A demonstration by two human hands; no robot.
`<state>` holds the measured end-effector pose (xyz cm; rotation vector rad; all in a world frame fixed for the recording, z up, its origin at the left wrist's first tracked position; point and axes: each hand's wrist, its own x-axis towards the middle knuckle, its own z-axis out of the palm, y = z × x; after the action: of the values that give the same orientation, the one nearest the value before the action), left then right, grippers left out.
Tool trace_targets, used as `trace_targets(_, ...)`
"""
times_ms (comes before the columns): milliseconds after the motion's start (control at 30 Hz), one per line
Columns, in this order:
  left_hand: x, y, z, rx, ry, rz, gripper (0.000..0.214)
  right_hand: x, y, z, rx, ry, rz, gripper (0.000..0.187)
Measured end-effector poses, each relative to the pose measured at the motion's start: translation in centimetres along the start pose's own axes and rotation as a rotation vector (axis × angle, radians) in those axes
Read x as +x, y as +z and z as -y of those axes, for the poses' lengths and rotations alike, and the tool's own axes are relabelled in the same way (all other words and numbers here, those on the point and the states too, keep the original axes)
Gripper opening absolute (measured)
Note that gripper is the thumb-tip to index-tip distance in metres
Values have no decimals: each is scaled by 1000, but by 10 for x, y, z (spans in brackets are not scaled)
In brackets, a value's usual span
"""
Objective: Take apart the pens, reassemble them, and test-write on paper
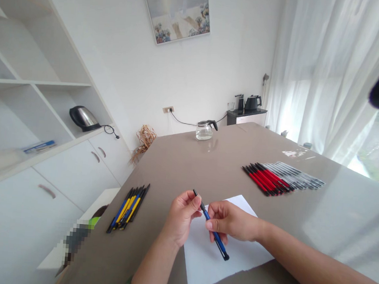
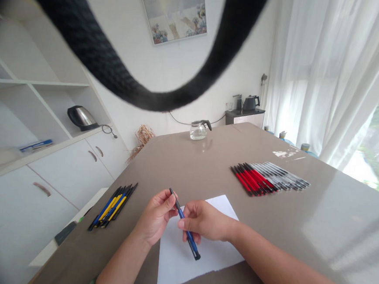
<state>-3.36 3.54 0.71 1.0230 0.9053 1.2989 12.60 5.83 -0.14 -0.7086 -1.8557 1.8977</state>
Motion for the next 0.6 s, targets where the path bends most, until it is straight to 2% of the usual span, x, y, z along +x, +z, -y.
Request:
trace_targets(233,-2,3,-2,22,-39,39,26,0,0,2,21,-31,-20,29)
trace_targets(433,0,2,-2,13,-20,7,14,-1,0,1,20,-16,-15,30)
trace_targets(600,-2,4,-4,-2,-34,27,24,0,0,1,32,-35,-19,29)
